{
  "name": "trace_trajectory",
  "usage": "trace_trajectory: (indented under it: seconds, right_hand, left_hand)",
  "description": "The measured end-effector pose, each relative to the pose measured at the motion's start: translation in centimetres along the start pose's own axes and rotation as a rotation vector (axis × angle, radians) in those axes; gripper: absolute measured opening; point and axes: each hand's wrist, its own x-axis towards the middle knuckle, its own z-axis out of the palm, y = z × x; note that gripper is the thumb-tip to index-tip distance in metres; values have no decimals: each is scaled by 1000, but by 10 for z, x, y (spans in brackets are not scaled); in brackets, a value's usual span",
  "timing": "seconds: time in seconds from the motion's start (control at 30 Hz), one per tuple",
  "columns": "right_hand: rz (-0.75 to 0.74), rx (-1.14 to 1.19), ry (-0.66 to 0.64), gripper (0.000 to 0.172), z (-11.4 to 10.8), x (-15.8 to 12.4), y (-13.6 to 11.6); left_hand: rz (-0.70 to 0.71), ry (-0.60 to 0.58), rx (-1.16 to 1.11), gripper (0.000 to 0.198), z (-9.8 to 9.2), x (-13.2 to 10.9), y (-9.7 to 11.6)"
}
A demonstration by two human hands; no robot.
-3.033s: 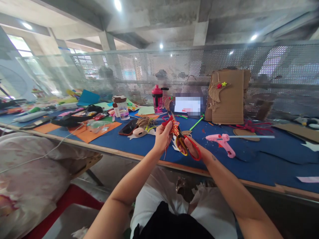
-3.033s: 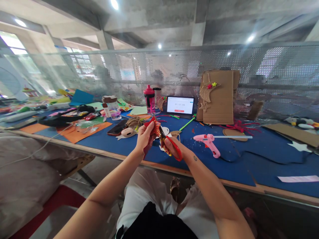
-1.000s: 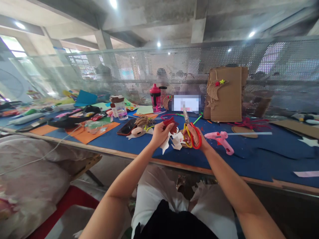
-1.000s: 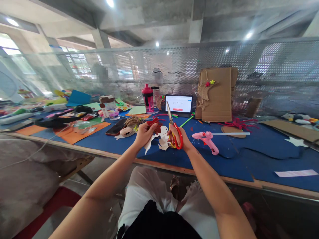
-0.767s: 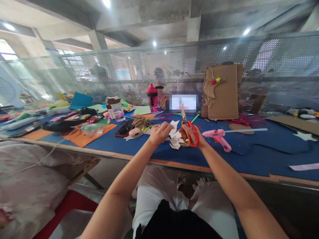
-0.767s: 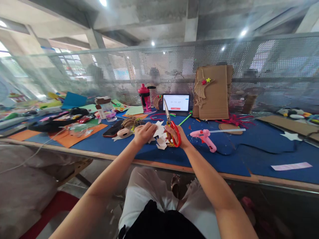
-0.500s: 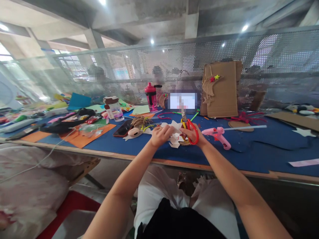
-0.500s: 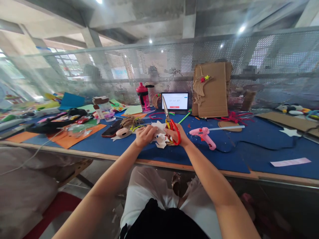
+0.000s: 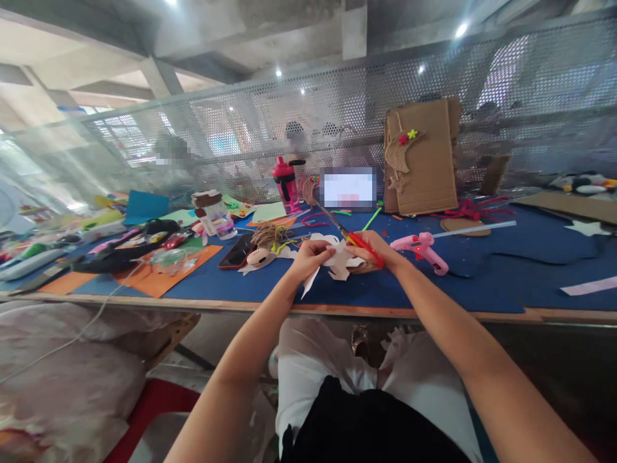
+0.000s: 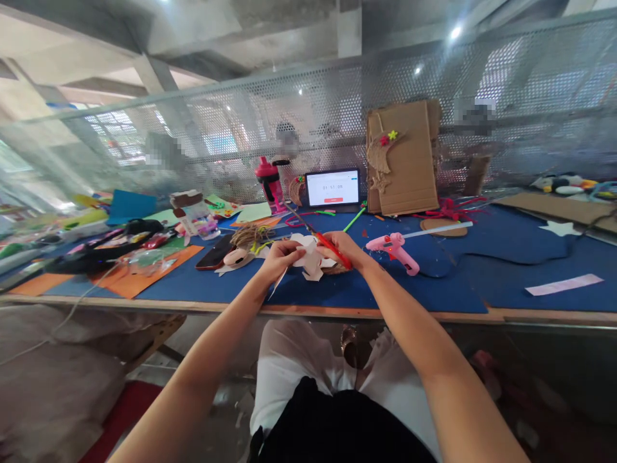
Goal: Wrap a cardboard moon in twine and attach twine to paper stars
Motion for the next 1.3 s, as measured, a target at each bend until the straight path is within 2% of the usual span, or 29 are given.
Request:
trace_trajectory:
  seconds: [0.13,0.27,0.43,0.63,0.77,0.93,1.0,1.1,1.3]
  right_hand:
    - [1,142,171,34,1,3,13]
    - [-21,169,227,35,-1,2,18]
    - [-32,66,225,37,3,0,17]
    - [-7,99,245,33,9,0,13]
    - [-44,72,262,31,10,-1,8]
    - [-40,66,321,31,14,-3,0]
    - [-29,81,359,32,15,-3,-1]
    - [-23,123,404,33,17,-2,-1]
    - [3,188,427,34,19,0,4]
  left_hand:
    - [54,138,8,40,-1,2,-5]
    - [59,213,-35,39,-2,3,-6]
    - [63,205,-90,36,-2,4,-10]
    - [4,219,-105,40,1,4,-6]
    - [-15,148,-43,35,2,4,-3]
    - [-54,144,-168,40,0,5,-7]
    - [-76,107,-198,42,-2,6,-10]
    - [-89,44,-164,35,-3,7,-12]
    - [-58,83,-166,35,-3,6,-4]
